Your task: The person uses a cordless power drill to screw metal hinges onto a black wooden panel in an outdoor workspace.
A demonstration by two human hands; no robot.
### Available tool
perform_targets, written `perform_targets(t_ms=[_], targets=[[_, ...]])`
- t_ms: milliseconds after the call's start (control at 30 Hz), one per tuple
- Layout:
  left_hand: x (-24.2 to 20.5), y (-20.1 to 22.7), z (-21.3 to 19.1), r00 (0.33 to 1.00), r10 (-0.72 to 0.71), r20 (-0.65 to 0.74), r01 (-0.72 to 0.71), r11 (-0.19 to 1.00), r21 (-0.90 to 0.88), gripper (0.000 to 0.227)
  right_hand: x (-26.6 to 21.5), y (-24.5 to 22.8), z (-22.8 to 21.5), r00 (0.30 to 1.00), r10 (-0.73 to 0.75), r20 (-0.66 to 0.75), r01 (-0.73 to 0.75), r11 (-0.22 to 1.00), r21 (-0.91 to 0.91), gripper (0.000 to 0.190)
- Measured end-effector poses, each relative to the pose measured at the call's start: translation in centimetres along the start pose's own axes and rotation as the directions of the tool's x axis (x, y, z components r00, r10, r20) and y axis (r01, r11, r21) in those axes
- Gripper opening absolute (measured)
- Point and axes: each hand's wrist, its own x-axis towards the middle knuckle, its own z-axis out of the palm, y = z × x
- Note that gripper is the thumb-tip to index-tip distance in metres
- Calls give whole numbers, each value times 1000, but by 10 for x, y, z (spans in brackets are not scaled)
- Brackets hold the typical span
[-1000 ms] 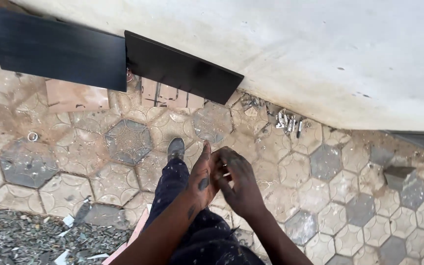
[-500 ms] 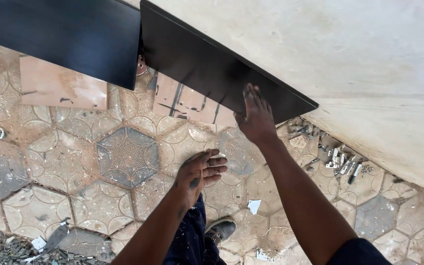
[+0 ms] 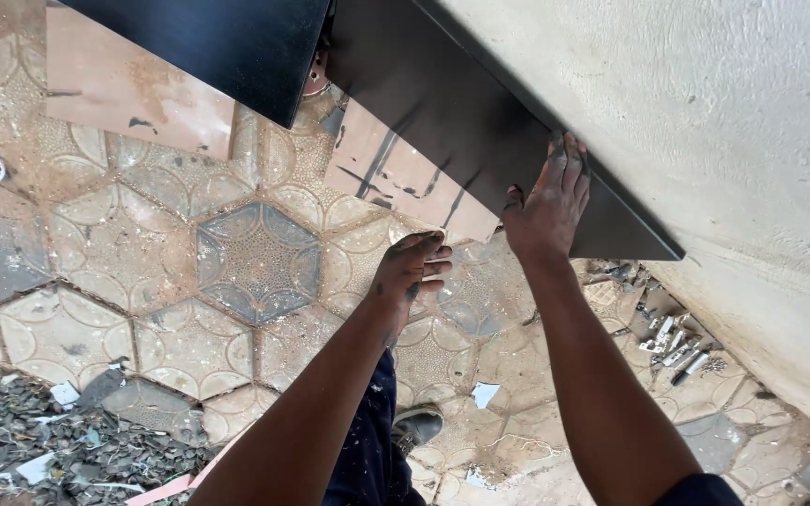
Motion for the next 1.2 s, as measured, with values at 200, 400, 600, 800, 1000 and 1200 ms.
perform_targets(t_ms=[200, 400, 600, 800, 1000, 1200], targets=[[38, 7, 41, 995, 82, -54, -81, 997, 14, 102, -49, -11, 18, 974, -89, -209, 72, 994, -88, 79], [51, 13, 64, 995, 73, -74, -87, 974, -209, 111, -58, 8, 52, 1000, 18, 24, -12, 969, -247, 66], [37, -40, 10, 974, 61, -217, -122, 954, -275, 93, -110, -24, 39, 940, -62, 336, 115, 984, -138, 43], [-18, -149, -114, 759, 618, -206, -647, 750, -132, 30, -178, -78, -43, 782, -291, 551, 192, 954, 231, 65], [-135, -174, -232, 657, 749, -85, -746, 662, 67, 18, -196, -108, -67, 803, -350, 482, 271, 935, 227, 66], [-308, -167, -271, 918, 369, -141, -382, 735, -560, 32, -220, -173, -117, 692, -445, 568, -58, 750, 659, 52]])
